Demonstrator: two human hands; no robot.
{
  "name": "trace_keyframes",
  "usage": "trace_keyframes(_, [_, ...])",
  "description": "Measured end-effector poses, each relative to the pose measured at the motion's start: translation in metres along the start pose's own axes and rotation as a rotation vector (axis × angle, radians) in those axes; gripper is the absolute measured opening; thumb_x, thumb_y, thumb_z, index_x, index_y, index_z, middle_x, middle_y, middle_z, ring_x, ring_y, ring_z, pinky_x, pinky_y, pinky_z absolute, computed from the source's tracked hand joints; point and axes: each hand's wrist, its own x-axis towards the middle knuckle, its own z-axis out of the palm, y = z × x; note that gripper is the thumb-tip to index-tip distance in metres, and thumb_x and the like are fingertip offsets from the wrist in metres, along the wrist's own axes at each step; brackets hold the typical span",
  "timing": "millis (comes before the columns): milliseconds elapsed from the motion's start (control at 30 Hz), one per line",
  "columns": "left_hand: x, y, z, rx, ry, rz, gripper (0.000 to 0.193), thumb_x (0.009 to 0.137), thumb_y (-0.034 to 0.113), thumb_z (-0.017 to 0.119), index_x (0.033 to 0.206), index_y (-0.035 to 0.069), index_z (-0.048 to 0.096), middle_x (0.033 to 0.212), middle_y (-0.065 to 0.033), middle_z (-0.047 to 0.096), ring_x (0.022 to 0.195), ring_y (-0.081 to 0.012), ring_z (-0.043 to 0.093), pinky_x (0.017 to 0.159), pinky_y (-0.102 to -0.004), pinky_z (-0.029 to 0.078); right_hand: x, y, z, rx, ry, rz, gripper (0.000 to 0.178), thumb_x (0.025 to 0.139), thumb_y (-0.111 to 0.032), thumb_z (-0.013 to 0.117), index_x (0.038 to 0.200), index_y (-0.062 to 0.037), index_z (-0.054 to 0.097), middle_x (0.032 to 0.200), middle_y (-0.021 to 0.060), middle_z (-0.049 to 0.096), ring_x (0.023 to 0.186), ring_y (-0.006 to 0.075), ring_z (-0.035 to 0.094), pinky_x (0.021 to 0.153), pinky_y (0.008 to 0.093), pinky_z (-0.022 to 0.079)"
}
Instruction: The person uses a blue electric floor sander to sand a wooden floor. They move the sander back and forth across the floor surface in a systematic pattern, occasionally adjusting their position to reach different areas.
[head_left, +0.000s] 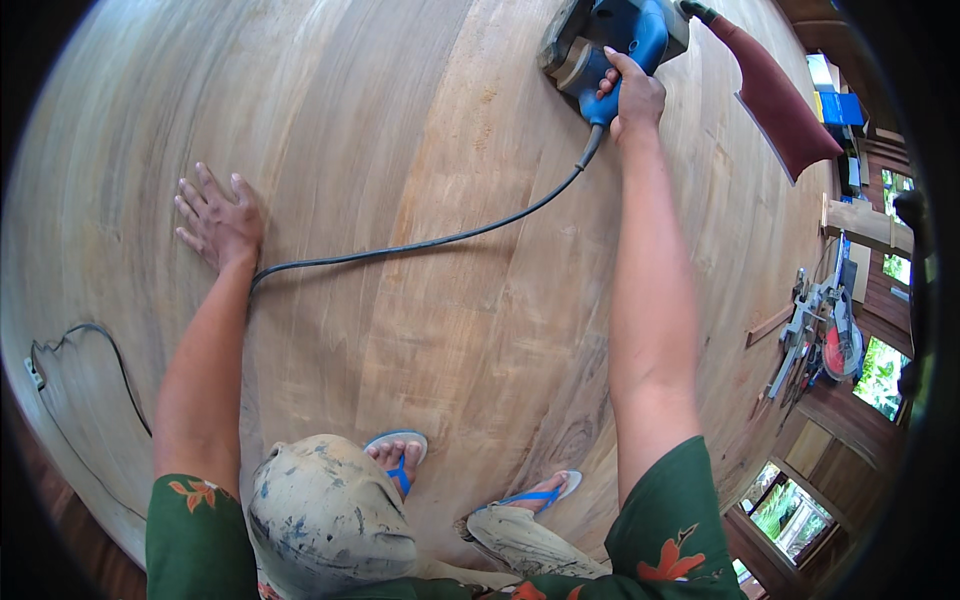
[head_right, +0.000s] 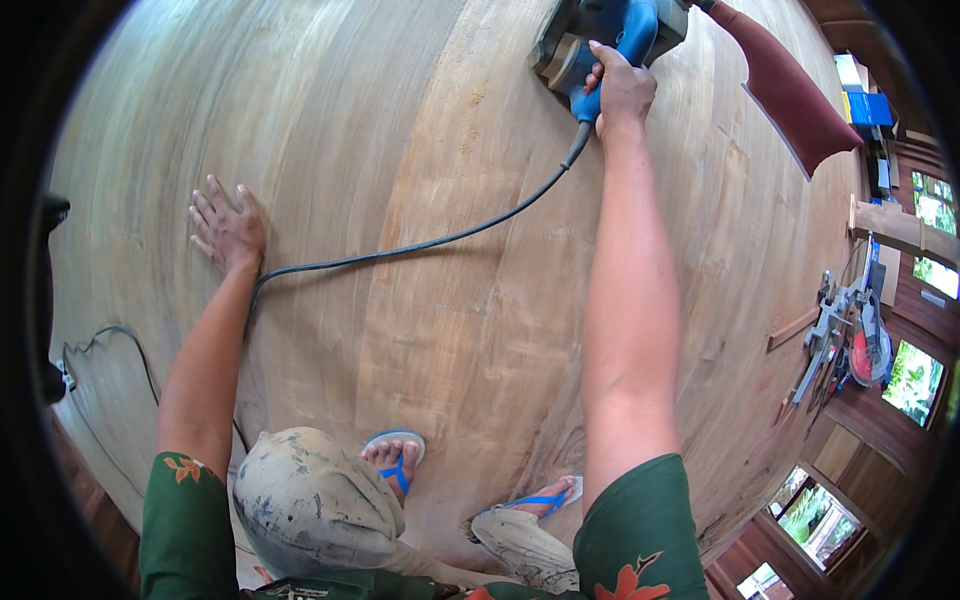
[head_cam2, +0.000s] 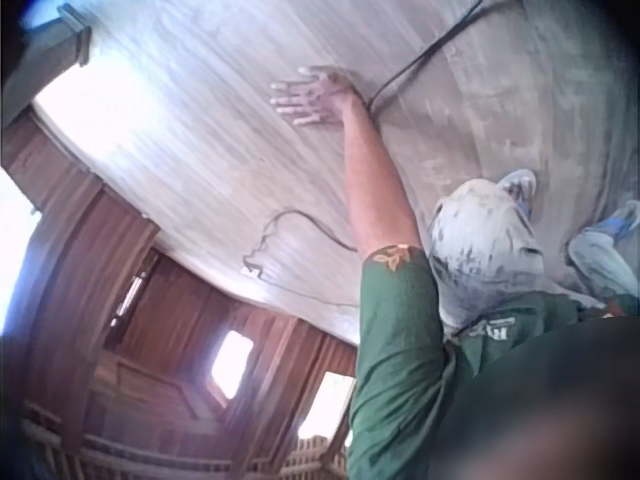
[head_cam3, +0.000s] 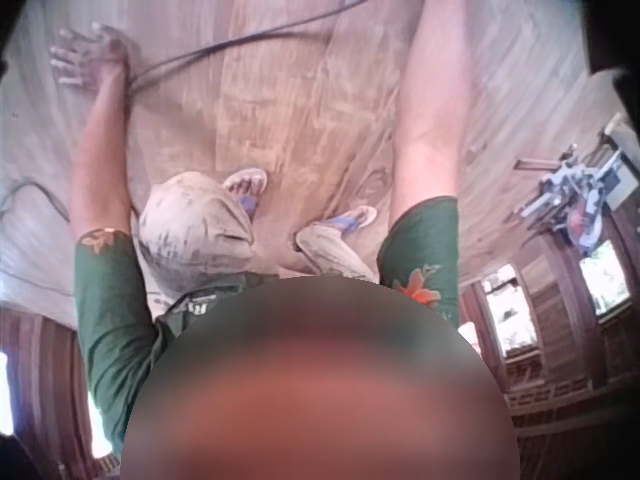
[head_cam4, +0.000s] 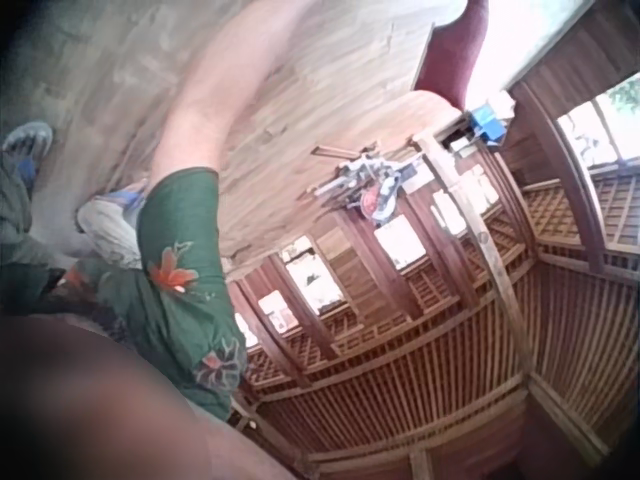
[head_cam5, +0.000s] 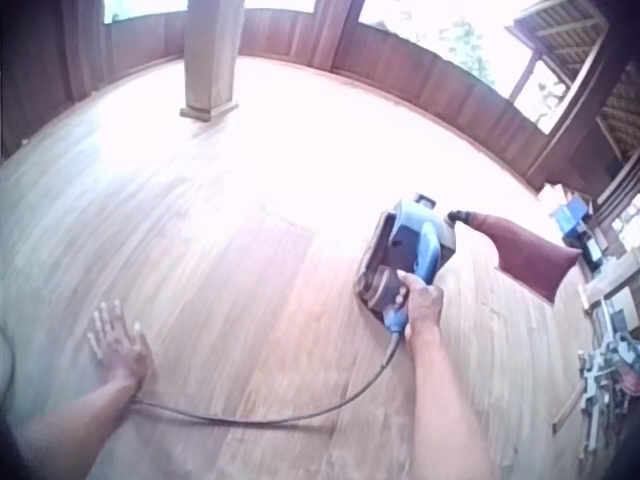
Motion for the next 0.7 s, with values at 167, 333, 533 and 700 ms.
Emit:
trace_keyframes(167, [0.000,0.000,0.000,0.005,0.005,0.013,0.076,0.107,0.058,0.039,0.172,0.023,0.024,0.179,-0.0137,0.019,0.166,-0.0335,0.014,0.132,-0.0593,0.009,-0.037,0.008,-0.008,-0.006,0.025,-0.010,0.015,0.089,-0.012,0.081,0.085,-0.0028,0.070,0.068,0.0032,0.060,0.055,0.0134,0.057,0.052,0.0315,0.048])
trace_keyframes(333, [0.003,-0.002,0.000,0.005,-0.005,0.017,0.076,0.107,0.058,0.039,0.172,0.024,0.023,0.179,-0.0139,0.019,0.166,-0.0333,0.014,0.132,-0.0595,0.009,-0.088,0.017,-0.017,-0.064,0.020,-0.027,0.024,0.087,-0.018,0.081,0.071,-0.0060,0.066,0.063,0.0042,0.060,0.052,0.0145,0.056,0.051,0.0322,0.045])
trace_keyframes(533, [0.002,0.001,-0.005,0.003,-0.054,0.007,0.080,0.106,0.063,0.041,0.173,0.023,0.022,0.180,-0.0141,0.017,0.166,-0.0339,0.012,0.132,-0.0617,0.008,-0.159,0.028,-0.027,-0.102,0.022,-0.094,0.032,0.087,-0.023,0.078,0.066,-0.0115,0.057,0.057,-0.0002,0.056,0.048,0.0117,0.053,0.049,0.0312,0.041])
trace_keyframes(700, [-0.003,-0.001,-0.021,-0.035,-0.131,0.046,0.082,0.107,0.063,0.041,0.174,0.022,0.016,0.181,-0.0151,0.009,0.167,-0.0343,0.005,0.131,-0.0627,0.003,-0.212,0.039,-0.039,-0.137,0.024,-0.033,0.026,0.089,-0.022,0.078,0.075,-0.0061,0.063,0.060,-0.0005,0.057,0.052,0.0121,0.054,0.051,0.0330,0.042])
